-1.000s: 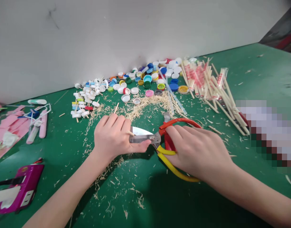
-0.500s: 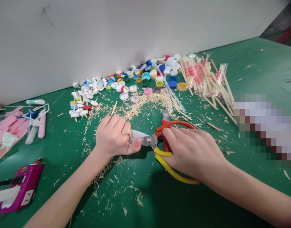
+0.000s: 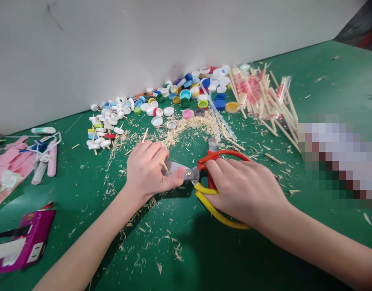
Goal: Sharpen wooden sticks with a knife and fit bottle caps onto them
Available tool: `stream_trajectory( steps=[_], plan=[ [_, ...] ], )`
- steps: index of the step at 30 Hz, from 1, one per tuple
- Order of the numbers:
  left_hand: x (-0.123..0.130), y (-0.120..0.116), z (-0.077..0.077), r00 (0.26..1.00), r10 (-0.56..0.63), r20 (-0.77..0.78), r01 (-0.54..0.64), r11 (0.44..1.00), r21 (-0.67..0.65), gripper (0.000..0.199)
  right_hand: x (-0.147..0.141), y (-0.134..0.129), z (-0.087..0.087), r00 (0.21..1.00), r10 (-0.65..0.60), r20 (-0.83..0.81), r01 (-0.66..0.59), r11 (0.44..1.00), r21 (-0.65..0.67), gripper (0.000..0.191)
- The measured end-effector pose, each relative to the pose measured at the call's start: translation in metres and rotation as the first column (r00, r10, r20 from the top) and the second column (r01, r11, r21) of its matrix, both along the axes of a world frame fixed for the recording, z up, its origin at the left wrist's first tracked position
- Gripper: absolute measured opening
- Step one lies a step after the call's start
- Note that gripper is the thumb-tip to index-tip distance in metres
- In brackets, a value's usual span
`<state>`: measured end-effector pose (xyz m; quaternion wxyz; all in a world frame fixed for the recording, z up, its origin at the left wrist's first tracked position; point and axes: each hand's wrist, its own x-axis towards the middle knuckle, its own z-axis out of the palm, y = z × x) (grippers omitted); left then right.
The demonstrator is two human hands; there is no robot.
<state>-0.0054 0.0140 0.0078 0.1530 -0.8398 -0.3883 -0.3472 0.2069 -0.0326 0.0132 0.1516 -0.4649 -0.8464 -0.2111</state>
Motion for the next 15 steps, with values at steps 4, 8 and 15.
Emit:
stream_trajectory(
  steps=[4,8,15],
  plan=[
    [-0.0022,0.0022,0.0004,1.000,-0.013,-0.019,0.014,0.999,0.043,0.051,-0.0025,-0.0014,0.0008,1.000,0.021,-0.006,-0.021,1.000,0.007,0.017],
    [-0.0022,0.0023,0.0030,0.998,-0.044,-0.033,0.047,0.997,0.069,0.046,-0.0028,-0.0038,0.0019,1.000,0.006,-0.018,-0.006,0.999,-0.032,0.017],
    [-0.0006,0.0022,0.0040,0.997,-0.064,-0.039,0.065,0.997,0.033,0.040,0.0002,-0.0031,0.0026,1.000,0.006,-0.005,-0.006,0.997,-0.073,0.020]
  ],
)
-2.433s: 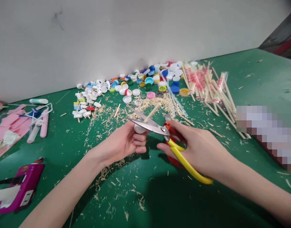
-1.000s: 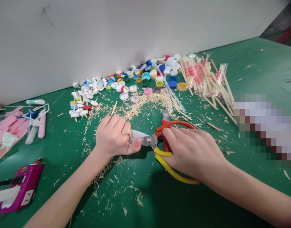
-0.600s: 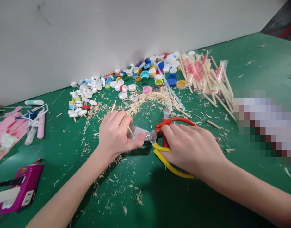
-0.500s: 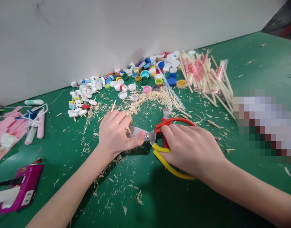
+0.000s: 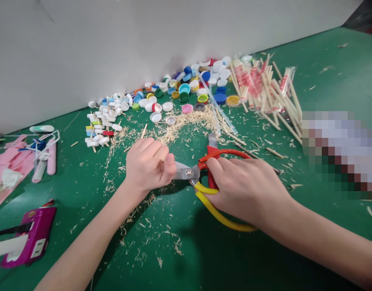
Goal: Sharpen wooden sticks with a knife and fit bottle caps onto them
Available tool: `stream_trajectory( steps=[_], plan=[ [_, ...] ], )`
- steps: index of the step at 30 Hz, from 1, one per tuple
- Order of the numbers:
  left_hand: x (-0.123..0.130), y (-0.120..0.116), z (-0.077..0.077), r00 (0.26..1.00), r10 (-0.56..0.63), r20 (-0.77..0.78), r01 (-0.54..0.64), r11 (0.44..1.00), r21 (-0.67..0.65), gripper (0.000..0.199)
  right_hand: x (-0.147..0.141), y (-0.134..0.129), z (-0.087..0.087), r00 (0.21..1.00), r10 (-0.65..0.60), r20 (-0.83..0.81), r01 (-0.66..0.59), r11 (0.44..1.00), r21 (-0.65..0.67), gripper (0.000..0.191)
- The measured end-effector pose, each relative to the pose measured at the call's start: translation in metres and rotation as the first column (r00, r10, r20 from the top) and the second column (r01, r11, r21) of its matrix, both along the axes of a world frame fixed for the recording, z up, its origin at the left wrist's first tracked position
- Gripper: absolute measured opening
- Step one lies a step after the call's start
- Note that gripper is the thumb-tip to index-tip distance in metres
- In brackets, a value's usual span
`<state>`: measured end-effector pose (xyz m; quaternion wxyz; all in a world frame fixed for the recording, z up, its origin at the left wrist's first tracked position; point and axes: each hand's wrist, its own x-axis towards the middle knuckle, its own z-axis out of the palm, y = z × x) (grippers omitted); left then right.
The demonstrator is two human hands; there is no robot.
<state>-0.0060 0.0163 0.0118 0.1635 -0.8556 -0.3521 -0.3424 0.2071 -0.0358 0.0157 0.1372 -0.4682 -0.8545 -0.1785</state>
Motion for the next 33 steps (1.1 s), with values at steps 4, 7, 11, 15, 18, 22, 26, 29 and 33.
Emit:
stream_trajectory(
  steps=[4,7,11,15,18,22,26,29,33],
  plan=[
    [0.000,0.002,-0.003,1.000,0.011,-0.018,-0.011,1.000,-0.001,0.038,0.000,0.003,-0.001,0.998,-0.030,0.058,0.034,0.998,-0.061,0.023],
    [0.001,0.004,-0.005,1.000,0.017,-0.016,-0.017,1.000,0.010,0.038,-0.001,0.004,-0.002,0.996,-0.043,0.079,0.048,0.997,-0.064,0.025],
    [0.001,0.004,-0.002,0.999,0.050,-0.019,-0.050,0.999,0.019,0.041,0.000,0.005,-0.003,0.998,-0.045,0.054,0.044,0.999,0.024,0.029],
    [-0.001,0.003,0.007,0.999,0.028,-0.032,-0.028,1.000,-0.001,0.028,0.004,0.006,-0.002,0.997,-0.077,-0.005,0.077,0.996,0.043,0.031],
    [-0.003,0.002,0.013,0.994,-0.070,-0.078,0.071,0.997,0.009,0.018,0.007,0.009,0.000,0.993,-0.116,-0.026,0.116,0.993,-0.007,0.038],
    [-0.005,0.002,0.017,0.987,-0.142,-0.081,0.128,0.980,-0.150,0.026,0.007,0.013,0.003,0.990,-0.138,-0.037,0.134,0.987,-0.086,0.053],
    [-0.010,0.003,0.014,0.990,-0.142,-0.026,0.126,0.938,-0.323,0.028,0.005,0.014,0.003,0.988,-0.157,-0.018,0.152,0.978,-0.145,0.056],
    [-0.015,0.004,0.011,0.990,-0.136,0.032,0.138,0.921,-0.364,0.028,0.004,0.014,0.003,0.987,-0.161,-0.004,0.158,0.975,-0.158,0.057],
    [-0.020,0.005,0.012,0.989,-0.098,0.107,0.134,0.899,-0.417,0.028,0.005,0.015,0.005,0.983,-0.180,0.032,0.183,0.957,-0.224,0.053]
  ],
)
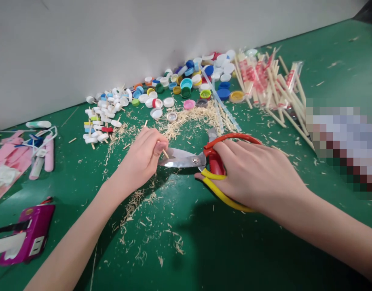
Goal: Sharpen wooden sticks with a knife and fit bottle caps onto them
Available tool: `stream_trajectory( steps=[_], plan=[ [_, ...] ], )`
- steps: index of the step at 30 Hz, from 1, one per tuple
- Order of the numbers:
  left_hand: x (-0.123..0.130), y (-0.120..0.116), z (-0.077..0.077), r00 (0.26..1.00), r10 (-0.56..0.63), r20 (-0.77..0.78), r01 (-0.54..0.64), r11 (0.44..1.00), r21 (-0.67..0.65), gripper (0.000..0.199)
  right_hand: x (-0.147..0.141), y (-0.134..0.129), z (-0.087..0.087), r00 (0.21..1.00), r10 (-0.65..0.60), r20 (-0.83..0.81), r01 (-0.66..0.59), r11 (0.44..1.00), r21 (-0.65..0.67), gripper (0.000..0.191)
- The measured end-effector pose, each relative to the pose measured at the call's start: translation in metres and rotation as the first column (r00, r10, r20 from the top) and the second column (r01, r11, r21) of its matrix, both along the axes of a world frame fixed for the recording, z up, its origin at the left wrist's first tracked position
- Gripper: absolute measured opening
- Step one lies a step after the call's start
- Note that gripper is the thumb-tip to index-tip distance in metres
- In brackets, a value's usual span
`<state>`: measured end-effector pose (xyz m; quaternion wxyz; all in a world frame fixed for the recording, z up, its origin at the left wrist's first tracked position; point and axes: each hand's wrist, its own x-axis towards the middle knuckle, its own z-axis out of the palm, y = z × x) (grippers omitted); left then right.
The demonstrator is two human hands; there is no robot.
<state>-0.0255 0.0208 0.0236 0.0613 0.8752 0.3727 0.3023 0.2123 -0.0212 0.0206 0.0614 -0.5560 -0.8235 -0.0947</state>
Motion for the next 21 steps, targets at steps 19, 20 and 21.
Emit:
stream_trajectory(
  steps=[19,20,21],
  plan=[
    [-0.015,0.018,-0.003,0.755,0.539,0.375,-0.283,0.783,-0.554,0.041,0.017,0.015,0.006,0.984,-0.141,-0.106,0.106,0.953,-0.284,0.063],
    [-0.015,0.018,-0.004,0.758,0.540,0.367,-0.287,0.780,-0.556,0.042,0.017,0.015,0.006,0.985,-0.137,-0.104,0.104,0.955,-0.279,0.063],
    [-0.015,0.018,-0.004,0.765,0.537,0.355,-0.289,0.779,-0.556,0.042,0.016,0.015,0.005,0.986,-0.134,-0.100,0.101,0.955,-0.280,0.063]
  ],
)
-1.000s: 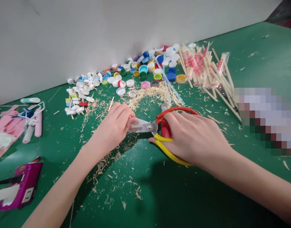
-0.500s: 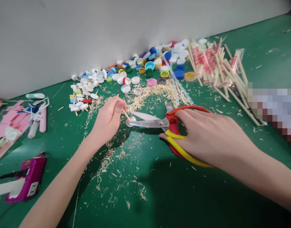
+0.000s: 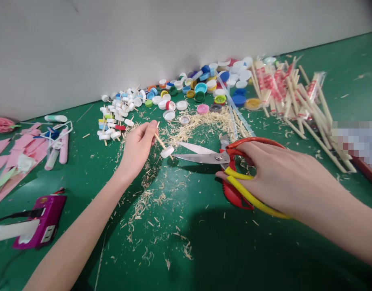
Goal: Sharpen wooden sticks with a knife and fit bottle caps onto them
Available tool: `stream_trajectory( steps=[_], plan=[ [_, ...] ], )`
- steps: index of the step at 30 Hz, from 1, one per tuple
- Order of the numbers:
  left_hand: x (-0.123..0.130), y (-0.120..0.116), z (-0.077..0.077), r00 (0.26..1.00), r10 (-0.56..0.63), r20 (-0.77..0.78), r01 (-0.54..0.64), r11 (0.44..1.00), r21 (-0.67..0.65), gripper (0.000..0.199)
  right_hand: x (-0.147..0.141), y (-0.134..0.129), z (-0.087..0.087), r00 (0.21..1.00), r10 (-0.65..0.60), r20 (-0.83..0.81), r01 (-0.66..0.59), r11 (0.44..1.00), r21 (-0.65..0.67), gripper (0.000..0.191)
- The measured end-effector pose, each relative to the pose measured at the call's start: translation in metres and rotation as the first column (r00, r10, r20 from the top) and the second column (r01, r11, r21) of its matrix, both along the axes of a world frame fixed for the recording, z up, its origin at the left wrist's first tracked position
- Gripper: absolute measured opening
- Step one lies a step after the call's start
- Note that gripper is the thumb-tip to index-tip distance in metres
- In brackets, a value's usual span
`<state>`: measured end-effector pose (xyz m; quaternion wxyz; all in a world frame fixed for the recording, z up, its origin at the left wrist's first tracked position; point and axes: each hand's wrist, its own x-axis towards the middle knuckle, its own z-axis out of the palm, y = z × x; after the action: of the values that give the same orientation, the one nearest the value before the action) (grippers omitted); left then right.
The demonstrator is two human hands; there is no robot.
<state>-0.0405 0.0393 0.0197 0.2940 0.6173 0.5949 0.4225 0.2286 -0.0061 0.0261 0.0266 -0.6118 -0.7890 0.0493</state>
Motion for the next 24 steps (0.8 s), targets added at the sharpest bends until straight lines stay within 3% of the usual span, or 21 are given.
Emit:
stream_trajectory(
  steps=[4,8,11,14,17,21,24],
  plan=[
    [0.003,-0.001,-0.003,0.996,-0.057,-0.066,0.054,0.998,-0.037,0.042,0.000,-0.001,-0.002,0.999,0.013,0.031,-0.013,1.000,-0.004,0.065],
    [0.009,-0.005,-0.006,0.986,-0.160,-0.055,0.150,0.977,-0.153,0.036,0.002,-0.001,-0.003,0.996,0.018,0.087,-0.022,0.999,0.047,0.062],
    [0.011,-0.009,-0.004,0.955,-0.235,-0.181,0.190,0.953,-0.235,0.029,0.003,0.001,-0.004,0.993,-0.011,0.116,0.005,0.998,0.057,0.059],
    [0.008,-0.014,0.003,0.847,-0.327,-0.418,0.219,0.933,-0.285,0.026,0.004,0.003,-0.004,0.992,-0.047,0.121,0.039,0.997,0.068,0.062],
    [0.005,-0.020,0.010,0.705,-0.390,-0.593,0.245,0.918,-0.313,0.039,0.006,0.004,-0.005,0.993,-0.054,0.105,0.046,0.996,0.083,0.065],
    [0.011,-0.027,0.007,0.577,-0.317,-0.753,0.157,0.948,-0.278,0.057,0.007,0.004,-0.008,0.993,-0.050,0.105,0.038,0.993,0.114,0.063],
    [0.018,-0.029,0.001,0.527,-0.249,-0.813,0.138,0.969,-0.207,0.044,0.006,0.004,-0.006,0.993,-0.081,0.091,0.074,0.994,0.077,0.065]
  ],
)
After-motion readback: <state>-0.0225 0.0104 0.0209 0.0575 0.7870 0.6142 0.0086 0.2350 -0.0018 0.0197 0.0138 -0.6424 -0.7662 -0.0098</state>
